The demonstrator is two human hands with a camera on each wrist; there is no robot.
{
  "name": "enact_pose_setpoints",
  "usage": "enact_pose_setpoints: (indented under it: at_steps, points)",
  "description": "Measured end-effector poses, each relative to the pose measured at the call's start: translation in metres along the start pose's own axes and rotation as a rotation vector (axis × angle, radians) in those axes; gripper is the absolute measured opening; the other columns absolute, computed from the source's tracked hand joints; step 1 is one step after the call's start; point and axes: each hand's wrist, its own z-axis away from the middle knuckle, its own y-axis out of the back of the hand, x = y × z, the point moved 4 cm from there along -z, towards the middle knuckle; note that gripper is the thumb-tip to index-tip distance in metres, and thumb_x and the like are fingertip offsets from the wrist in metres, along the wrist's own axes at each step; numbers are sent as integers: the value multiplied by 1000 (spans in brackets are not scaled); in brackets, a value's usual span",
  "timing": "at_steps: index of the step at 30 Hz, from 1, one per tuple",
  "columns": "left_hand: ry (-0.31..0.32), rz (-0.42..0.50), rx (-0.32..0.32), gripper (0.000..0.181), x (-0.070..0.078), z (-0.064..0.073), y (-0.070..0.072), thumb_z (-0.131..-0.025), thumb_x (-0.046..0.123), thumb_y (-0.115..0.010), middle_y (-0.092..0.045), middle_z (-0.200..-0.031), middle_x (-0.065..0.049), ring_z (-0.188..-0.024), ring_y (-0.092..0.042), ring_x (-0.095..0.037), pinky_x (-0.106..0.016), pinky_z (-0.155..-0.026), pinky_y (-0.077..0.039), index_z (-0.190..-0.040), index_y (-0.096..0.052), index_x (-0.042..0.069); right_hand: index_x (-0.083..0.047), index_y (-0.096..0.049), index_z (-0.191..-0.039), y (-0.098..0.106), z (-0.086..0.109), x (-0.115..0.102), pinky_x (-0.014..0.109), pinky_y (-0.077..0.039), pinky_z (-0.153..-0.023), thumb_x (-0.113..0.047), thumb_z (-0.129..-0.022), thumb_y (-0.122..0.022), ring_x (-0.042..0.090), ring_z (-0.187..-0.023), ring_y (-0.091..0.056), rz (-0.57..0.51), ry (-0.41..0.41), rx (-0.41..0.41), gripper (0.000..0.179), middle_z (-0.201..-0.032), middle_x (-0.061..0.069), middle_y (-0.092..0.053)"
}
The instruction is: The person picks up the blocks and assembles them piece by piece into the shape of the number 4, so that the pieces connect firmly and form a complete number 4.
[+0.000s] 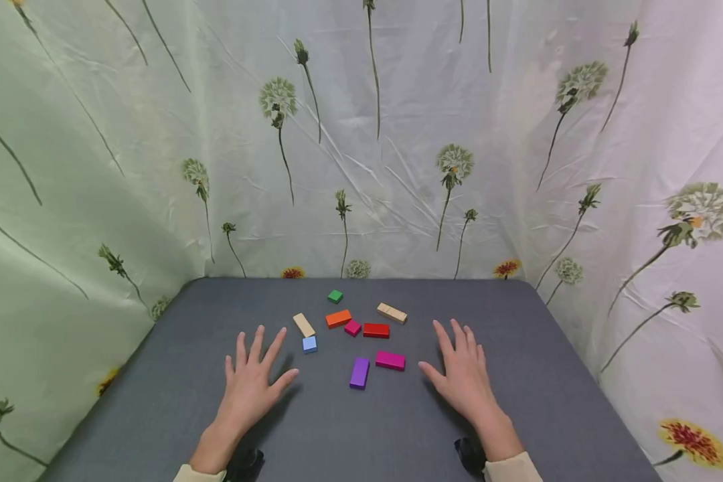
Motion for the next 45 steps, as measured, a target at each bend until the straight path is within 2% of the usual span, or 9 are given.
enact_pose_setpoints:
  at_steps: [7, 12, 18, 21, 26, 28, 34, 39, 45]
  points:
    - [-67, 102, 41, 84, 13, -2, 3, -91, 47, -72, -26, -162, -19, -146, -20, -50, -72, -100, -34, -160, -30, 26, -20, -30, -159, -1, -1, -19, 72, -36, -97, -43, -89, -75, 46, -143, -23, -111, 58, -28, 86, -159, 21, -26]
    - [-41, 173, -15, 81, 22, -1, 0, -93, 45, -71, -26, -163, -16, -147, -22, -45, -71, -100, -35, -160, -30, 25, -22, -33, -158, -4, -1, -27, 71, -36, -98, -44, -90, -74, 45, -144, -24, -152, 85, -65, 83, -160, 17, -27]
    - [-38, 195, -27, 76, 36, 2, -3, -92, 39, -73, -32, -161, -15, -144, -29, -45, -69, -101, -35, -157, -37, 22, -21, -38, -156, -3, -2, -41, 68, -35, -102, -43, -89, -76, 41, -143, -27, -176, 132, -80, 80, -159, 15, -31]
    - [-73, 210, -30, 73, 43, 4, -1, -93, 38, -73, -34, -159, -14, -143, -32, -44, -67, -102, -36, -156, -40, 20, -20, -41, -154, -4, -3, -51, 65, -37, -102, -40, -88, -78, 37, -141, -32, -200, 153, -91, 78, -156, 13, -36]
    - [-170, 290, -33, 69, 56, 7, 2, -93, 34, -73, -38, -158, -13, -140, -37, -37, -61, -104, -38, -154, -44, 18, -22, -45, -153, -11, -3, -70, 57, -43, -100, -39, -85, -81, 28, -133, -41, -224, 162, -145, 78, -150, 4, -43]
    - [-190, 308, -51, 69, 61, 8, 1, -93, 33, -73, -38, -157, -13, -140, -38, -36, -60, -104, -38, -153, -45, 18, -23, -45, -152, -13, -3, -78, 54, -46, -98, -40, -85, -82, 25, -130, -43, -223, 165, -163, 79, -147, 2, -45]
    - [-186, 356, -130, 69, 77, 7, -5, -92, 33, -75, -39, -157, -9, -142, -36, -38, -61, -107, -34, -153, -45, 18, -21, -47, -151, -19, -8, -95, 50, -47, -98, -41, -84, -82, 23, -125, -50, -247, 198, -202, 79, -142, 1, -50]
    - [-203, 417, -165, 69, 88, 2, -12, -91, 32, -75, -41, -157, -7, -143, -37, -32, -58, -109, -33, -152, -46, 16, -16, -47, -151, -25, -12, -101, 49, -48, -97, -39, -84, -82, 20, -122, -55, -280, 233, -235, 79, -140, 3, -52]
    - [-203, 472, -226, 68, 92, -2, -25, -91, 30, -75, -44, -155, -7, -141, -40, -29, -57, -109, -34, -151, -48, 14, -12, -49, -149, -34, -12, -102, 38, -51, -82, -32, -85, -83, 15, -99, -58, -346, 225, -291, 76, -133, 4, -56]
